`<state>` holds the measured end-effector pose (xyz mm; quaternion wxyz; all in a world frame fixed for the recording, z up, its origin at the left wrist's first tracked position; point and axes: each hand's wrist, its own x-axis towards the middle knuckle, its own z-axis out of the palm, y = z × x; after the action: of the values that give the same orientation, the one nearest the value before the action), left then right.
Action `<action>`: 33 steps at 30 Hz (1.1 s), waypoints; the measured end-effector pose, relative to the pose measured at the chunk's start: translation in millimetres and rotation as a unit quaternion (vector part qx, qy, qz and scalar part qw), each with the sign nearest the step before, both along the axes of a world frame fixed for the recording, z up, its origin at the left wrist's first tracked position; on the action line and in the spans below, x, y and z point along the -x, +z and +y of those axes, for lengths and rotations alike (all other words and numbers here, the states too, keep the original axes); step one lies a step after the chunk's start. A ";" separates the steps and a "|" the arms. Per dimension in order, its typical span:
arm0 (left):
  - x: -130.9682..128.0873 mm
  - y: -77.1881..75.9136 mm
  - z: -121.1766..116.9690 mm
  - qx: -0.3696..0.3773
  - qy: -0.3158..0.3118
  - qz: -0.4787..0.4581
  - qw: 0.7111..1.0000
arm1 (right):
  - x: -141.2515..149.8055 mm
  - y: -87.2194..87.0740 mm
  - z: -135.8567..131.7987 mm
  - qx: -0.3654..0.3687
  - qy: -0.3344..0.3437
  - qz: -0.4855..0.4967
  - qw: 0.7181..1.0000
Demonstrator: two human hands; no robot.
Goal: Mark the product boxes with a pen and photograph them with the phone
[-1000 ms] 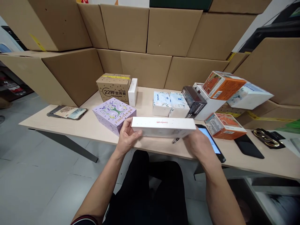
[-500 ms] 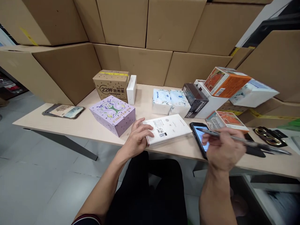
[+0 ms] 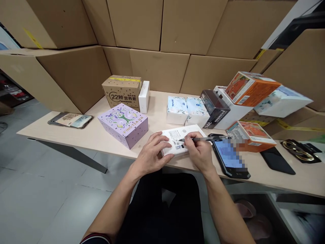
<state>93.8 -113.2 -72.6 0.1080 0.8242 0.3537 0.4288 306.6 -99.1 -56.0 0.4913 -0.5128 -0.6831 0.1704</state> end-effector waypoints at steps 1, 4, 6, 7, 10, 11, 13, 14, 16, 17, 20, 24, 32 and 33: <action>-0.2 -0.7 0.3 0.000 0.000 0.002 1.000 | 0.1 -0.1 -0.8 -0.004 -0.002 -0.003 1.000; 0.1 -2.2 1.2 -0.002 -0.003 0.002 1.000 | 0.4 0.3 -0.9 -0.015 -0.012 -0.012 1.000; 0.4 -2.7 1.4 -0.002 -0.004 0.001 1.000 | 2.2 1.1 0.0 -0.024 -0.014 -0.027 0.999; 0.5 -2.9 1.4 -0.002 -0.003 0.000 1.000 | 3.5 1.7 0.4 -0.028 -0.012 -0.035 0.999; 0.6 -3.2 1.3 -0.004 -0.003 -0.001 1.000 | 6.7 3.6 1.2 -0.039 -0.003 -0.054 0.998; 0.5 -3.1 1.2 -0.004 -0.004 -0.001 1.000 | 7.0 4.2 1.4 -0.040 0.001 -0.059 0.997; 0.5 -2.9 1.2 -0.004 -0.003 -0.002 1.000 | 6.5 4.9 1.6 -0.041 0.008 -0.065 0.997; 0.5 -2.7 1.2 -0.003 -0.003 -0.003 1.000 | 6.0 5.0 1.8 -0.041 0.010 -0.067 0.997; 0.6 -2.5 1.3 -0.003 -0.002 -0.003 1.000 | 5.1 4.9 2.1 -0.042 0.008 -0.070 0.997; 0.6 -2.4 1.4 -0.003 -0.002 -0.003 1.000 | 5.0 4.7 2.2 -0.042 0.006 -0.071 0.997; 0.8 -2.7 1.6 -0.006 -0.004 -0.002 1.000 | 5.2 4.4 2.6 -0.041 0.003 -0.070 0.997; 0.7 -3.1 1.5 -0.007 -0.002 -0.002 1.000 | 4.1 5.7 2.4 -0.034 0.015 -0.063 0.997; -0.2 -1.6 1.0 -0.022 0.015 -0.013 1.000 | -0.5 -6.6 -0.6 -0.049 -0.033 0.031 0.998; -0.2 -2.1 1.2 -0.024 0.028 -0.021 0.999 | -3.2 -9.2 -2.7 -0.052 -0.044 0.053 0.996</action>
<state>94.1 -112.0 -74.6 0.0832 0.8071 0.3641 0.4574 309.8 -101.7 -65.1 0.5599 -0.5066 -0.6407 0.1393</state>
